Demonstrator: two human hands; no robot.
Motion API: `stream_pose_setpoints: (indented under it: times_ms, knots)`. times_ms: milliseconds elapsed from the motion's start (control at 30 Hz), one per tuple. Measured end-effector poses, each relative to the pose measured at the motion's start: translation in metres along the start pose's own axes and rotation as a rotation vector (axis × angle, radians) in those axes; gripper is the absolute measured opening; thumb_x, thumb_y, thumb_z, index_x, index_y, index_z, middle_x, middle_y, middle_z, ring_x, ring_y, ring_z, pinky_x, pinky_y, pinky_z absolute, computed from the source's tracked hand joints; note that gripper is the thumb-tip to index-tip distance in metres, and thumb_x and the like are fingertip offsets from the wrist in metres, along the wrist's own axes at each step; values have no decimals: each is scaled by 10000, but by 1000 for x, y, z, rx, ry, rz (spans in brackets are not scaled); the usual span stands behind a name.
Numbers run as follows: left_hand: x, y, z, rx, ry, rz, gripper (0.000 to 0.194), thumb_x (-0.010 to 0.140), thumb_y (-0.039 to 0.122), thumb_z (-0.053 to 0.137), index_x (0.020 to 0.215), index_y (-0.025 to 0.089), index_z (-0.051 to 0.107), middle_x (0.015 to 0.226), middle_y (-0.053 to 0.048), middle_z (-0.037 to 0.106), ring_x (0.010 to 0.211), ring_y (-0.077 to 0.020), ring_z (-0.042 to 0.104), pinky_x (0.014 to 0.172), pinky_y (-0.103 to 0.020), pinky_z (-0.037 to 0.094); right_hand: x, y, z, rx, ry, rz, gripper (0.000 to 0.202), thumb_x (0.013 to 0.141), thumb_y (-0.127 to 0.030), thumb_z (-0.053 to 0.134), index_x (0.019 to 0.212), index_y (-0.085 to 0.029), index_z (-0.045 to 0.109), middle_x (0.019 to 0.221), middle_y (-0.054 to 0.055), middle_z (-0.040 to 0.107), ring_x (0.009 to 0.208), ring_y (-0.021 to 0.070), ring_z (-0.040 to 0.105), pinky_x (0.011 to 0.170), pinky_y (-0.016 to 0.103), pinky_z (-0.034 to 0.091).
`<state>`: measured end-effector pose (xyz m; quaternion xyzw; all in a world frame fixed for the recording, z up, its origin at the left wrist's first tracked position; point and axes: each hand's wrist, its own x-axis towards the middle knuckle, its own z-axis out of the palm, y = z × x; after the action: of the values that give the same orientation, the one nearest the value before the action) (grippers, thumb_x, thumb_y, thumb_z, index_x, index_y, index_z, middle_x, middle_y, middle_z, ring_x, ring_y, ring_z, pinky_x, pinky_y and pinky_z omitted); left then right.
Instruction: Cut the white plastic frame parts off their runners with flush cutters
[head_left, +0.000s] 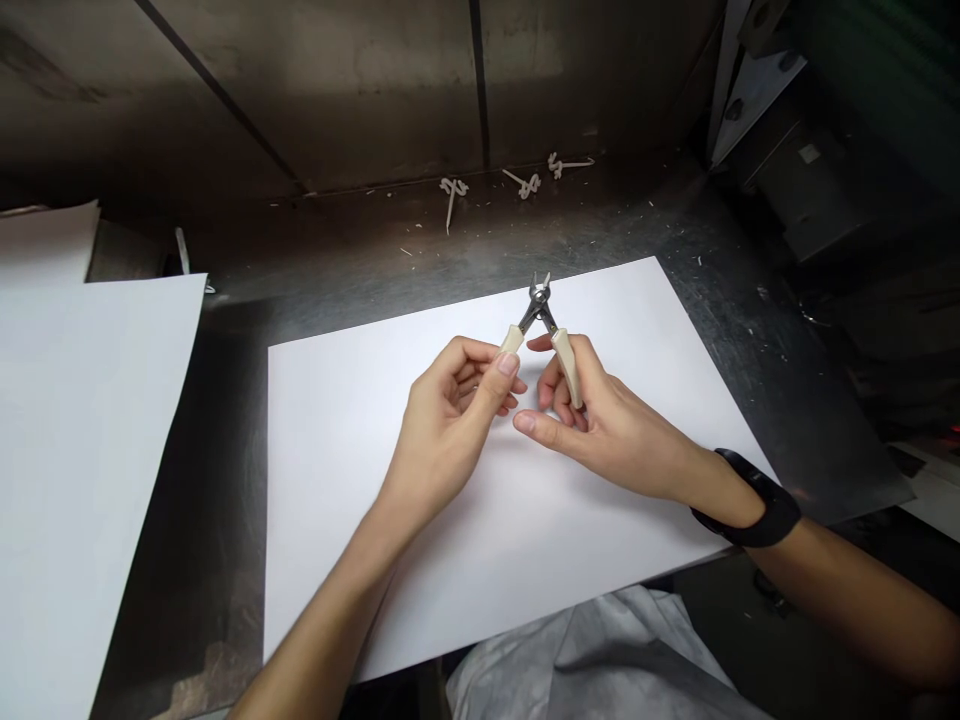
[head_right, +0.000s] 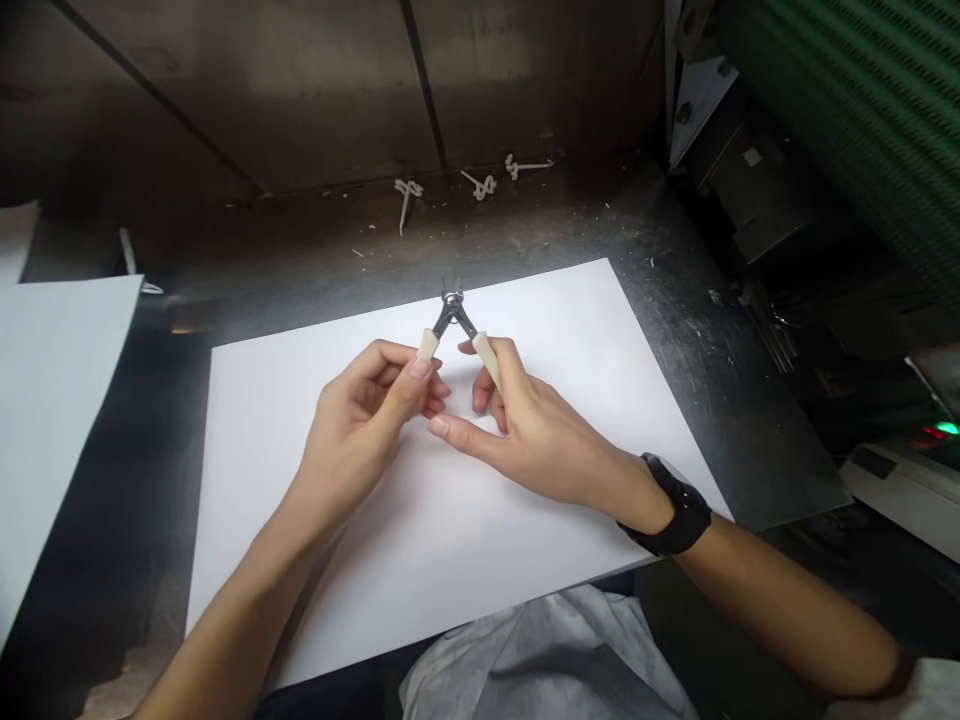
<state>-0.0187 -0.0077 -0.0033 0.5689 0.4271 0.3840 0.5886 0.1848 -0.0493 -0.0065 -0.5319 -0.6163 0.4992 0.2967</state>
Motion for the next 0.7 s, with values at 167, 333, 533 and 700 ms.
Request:
stream_pose_setpoints:
  times_ms: [167, 333, 533, 700]
  knots:
    - [-4, 1, 7, -43, -161, -55, 378, 1160, 510, 490, 1106, 188, 680, 1132, -91, 726, 1031, -222, 690, 922, -322, 561, 0, -1, -3, -13, -27, -6, 477, 1089, -561, 716, 1334, -252, 448, 972, -18, 576, 760, 183, 563, 667, 309, 442]
    - [-8, 3, 9, -86, -258, -60, 408, 1182, 495, 428, 1148, 200, 708, 1220, -92, 705, 1152, -236, 652, 978, -331, 533, 1, -4, -5, -14, -22, -14, 407, 1095, -534, 714, 1206, -256, 439, 915, -43, 583, 765, 183, 574, 667, 292, 419]
    - [-9, -2, 6, -222, -252, -81, 402, 1169, 524, 455, 1162, 210, 707, 1222, -106, 698, 1151, -263, 651, 974, -376, 527, 1, -5, -4, 36, -30, -52, 494, 1123, -541, 687, 1445, -267, 430, 985, -24, 586, 869, 201, 632, 753, 307, 472]
    - [-8, -1, 6, -140, -228, -48, 392, 1166, 504, 479, 1187, 196, 720, 1227, -115, 696, 1077, -255, 658, 945, -385, 520, -1, -4, -4, -16, 0, -70, 458, 1139, -524, 666, 1454, -270, 451, 985, -26, 606, 851, 193, 632, 744, 303, 462]
